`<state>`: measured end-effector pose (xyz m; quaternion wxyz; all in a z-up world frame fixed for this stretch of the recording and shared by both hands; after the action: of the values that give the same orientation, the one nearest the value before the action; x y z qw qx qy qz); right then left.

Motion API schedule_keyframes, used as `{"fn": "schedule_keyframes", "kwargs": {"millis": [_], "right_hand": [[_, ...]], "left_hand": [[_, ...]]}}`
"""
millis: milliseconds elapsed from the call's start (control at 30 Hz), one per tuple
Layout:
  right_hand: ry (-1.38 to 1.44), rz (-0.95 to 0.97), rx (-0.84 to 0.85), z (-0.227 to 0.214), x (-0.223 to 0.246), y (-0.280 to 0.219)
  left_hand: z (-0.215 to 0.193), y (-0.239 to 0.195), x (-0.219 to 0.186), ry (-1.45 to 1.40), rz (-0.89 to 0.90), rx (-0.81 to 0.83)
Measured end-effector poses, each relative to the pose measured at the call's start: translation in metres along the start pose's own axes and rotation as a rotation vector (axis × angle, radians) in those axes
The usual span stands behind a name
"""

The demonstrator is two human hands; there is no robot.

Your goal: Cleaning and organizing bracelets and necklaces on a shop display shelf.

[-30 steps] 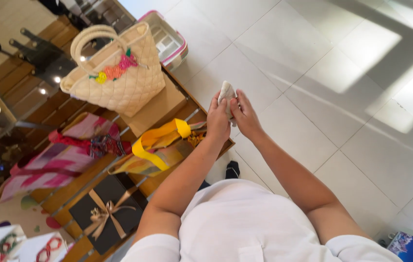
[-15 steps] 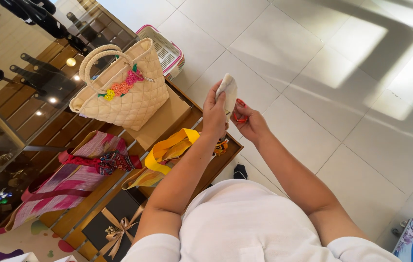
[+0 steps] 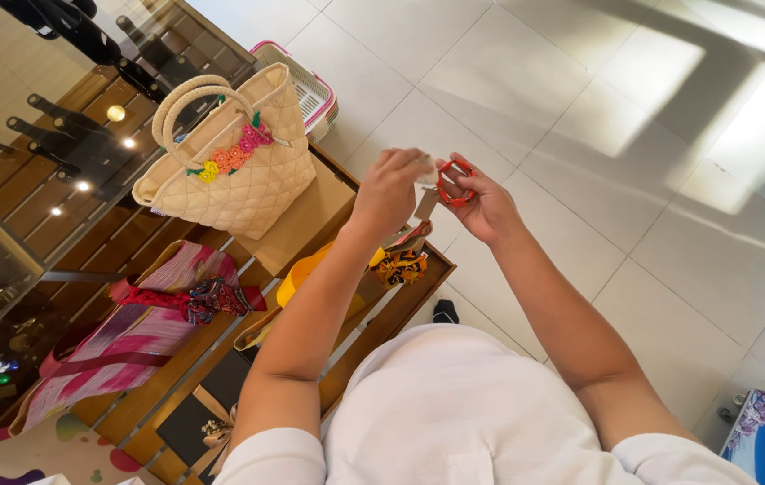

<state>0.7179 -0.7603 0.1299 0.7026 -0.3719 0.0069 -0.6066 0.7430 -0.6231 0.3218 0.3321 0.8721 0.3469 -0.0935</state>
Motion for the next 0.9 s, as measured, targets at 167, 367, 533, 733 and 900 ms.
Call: {"fn": "schedule_keyframes", "kwargs": {"millis": [167, 367, 533, 733, 900], "right_hand": [[-0.027, 0.049, 0.035, -0.002, -0.022, 0.01], [-0.005, 0.032, 0.062, -0.016, -0.027, 0.033], [-0.068, 0.01, 0.071, 0.003, -0.016, 0.01], [-0.001, 0.044, 0.088, 0.006, -0.013, 0.014], [-0.03, 0.028, 0.105, -0.006, -0.004, 0.012]], "left_hand": [[-0.019, 0.008, -0.028, 0.02, -0.006, -0.125], [0.002, -0.015, -0.013, 0.07, -0.004, -0.053], [-0.026, -0.004, -0.031, 0.108, -0.035, -0.139], [0.008, -0.022, -0.034, 0.107, 0.032, -0.15], [-0.027, -0.014, -0.036, -0.083, -0.051, -0.174]]}}
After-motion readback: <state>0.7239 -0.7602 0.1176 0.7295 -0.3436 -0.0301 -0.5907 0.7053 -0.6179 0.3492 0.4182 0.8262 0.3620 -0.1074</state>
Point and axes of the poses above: each hand's wrist, its own y-axis towards the middle knuckle, its own z-axis out of the palm, x = y × z, the point moved 10 cm from there along y, towards the middle knuckle, and after that the axes turned 8 degrees about -x, right-handed, at the moved point
